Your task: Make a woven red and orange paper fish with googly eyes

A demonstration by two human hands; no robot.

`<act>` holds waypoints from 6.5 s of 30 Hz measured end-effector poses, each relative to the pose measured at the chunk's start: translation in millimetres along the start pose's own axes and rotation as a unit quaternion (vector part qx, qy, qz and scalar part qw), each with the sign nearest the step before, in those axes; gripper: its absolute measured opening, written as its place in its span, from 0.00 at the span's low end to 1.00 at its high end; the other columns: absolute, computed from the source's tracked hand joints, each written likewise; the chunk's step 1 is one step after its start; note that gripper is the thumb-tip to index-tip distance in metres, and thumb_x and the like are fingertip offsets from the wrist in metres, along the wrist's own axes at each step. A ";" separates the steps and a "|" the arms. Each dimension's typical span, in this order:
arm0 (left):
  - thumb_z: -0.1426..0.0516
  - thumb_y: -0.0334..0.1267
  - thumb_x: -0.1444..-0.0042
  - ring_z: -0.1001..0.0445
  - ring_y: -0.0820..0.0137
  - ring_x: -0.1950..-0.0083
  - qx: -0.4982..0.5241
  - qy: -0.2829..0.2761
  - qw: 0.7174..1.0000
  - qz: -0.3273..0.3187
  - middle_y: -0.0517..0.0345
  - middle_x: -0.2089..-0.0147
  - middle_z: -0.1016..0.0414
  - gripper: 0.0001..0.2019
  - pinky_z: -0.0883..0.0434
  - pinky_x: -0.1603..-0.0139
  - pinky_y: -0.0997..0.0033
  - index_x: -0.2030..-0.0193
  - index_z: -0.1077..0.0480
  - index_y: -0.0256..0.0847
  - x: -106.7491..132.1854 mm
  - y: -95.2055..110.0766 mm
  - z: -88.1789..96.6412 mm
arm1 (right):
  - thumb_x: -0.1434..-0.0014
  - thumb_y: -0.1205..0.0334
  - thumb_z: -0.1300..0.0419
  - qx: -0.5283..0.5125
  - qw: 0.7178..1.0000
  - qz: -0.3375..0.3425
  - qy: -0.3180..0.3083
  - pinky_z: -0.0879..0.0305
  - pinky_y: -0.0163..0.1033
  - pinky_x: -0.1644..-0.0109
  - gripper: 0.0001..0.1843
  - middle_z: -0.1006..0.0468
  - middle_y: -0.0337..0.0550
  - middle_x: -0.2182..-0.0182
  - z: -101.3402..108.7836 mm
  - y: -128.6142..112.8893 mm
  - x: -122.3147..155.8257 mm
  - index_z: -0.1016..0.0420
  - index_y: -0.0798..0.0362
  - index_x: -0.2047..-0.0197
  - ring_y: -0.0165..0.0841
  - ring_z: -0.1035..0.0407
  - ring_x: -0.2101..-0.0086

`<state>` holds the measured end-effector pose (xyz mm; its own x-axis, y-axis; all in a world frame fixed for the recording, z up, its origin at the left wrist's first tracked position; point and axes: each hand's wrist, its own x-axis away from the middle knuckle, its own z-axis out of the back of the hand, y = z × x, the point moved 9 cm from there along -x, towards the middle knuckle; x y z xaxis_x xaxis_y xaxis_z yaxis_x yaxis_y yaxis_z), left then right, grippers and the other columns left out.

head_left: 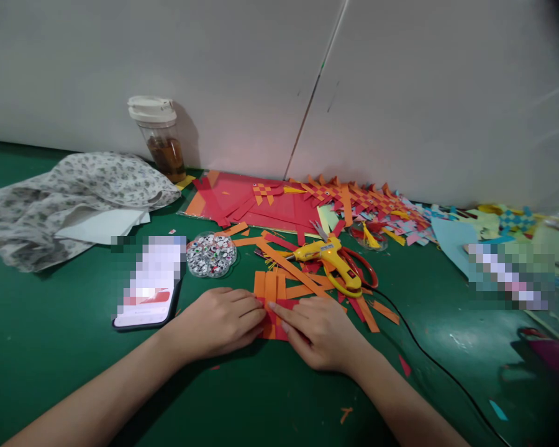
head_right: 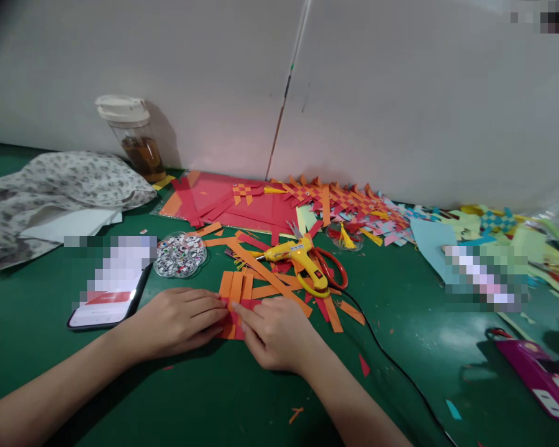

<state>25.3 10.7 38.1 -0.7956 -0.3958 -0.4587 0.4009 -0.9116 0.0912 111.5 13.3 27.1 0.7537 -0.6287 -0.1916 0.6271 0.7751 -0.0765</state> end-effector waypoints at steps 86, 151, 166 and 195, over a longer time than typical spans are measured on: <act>0.52 0.37 0.39 0.32 0.62 0.46 0.066 -0.087 0.993 0.045 0.49 0.45 0.29 0.17 0.34 0.47 0.60 0.45 0.36 0.37 -1.9 -10.4 -16.4 | 0.39 0.70 0.55 -0.147 0.962 -0.151 0.175 0.37 0.47 0.43 0.24 0.34 0.50 0.44 19.6 32.1 -1.4 0.46 0.54 0.39 0.37 0.40 0.44; 0.52 0.36 0.39 0.31 0.63 0.47 0.073 -0.094 0.992 0.049 0.49 0.48 0.29 0.14 0.32 0.46 0.61 0.49 0.35 0.38 -2.0 -9.7 -14.0 | 0.38 0.67 0.53 -0.083 0.983 -0.116 0.119 0.45 0.51 0.42 0.17 0.22 0.42 0.59 21.6 29.3 -3.9 0.34 0.51 0.48 0.33 0.31 0.59; 0.52 0.36 0.39 0.31 0.63 0.46 0.076 -0.097 0.991 0.053 0.49 0.46 0.30 0.15 0.31 0.47 0.61 0.46 0.37 0.37 -0.9 -11.3 -15.4 | 0.40 0.67 0.50 -0.037 0.986 -0.086 0.139 0.43 0.51 0.44 0.14 0.21 0.44 0.61 29.2 31.0 2.5 0.30 0.53 0.52 0.34 0.29 0.60; 0.52 0.38 0.39 0.31 0.62 0.49 0.059 -0.094 0.993 0.047 0.51 0.49 0.30 0.14 0.32 0.49 0.58 0.48 0.33 0.44 -5.1 -8.6 -10.3 | 0.39 0.57 0.48 0.067 0.983 -0.145 0.088 0.45 0.58 0.44 0.16 0.31 0.50 0.46 6.0 38.8 -10.9 0.27 0.50 0.51 0.45 0.39 0.46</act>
<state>30.6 21.7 30.5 -0.8323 -0.4831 -0.2717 0.4299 -0.8721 0.2337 128.8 49.8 32.1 0.5019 -0.7920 -0.3477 0.8393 0.5431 -0.0256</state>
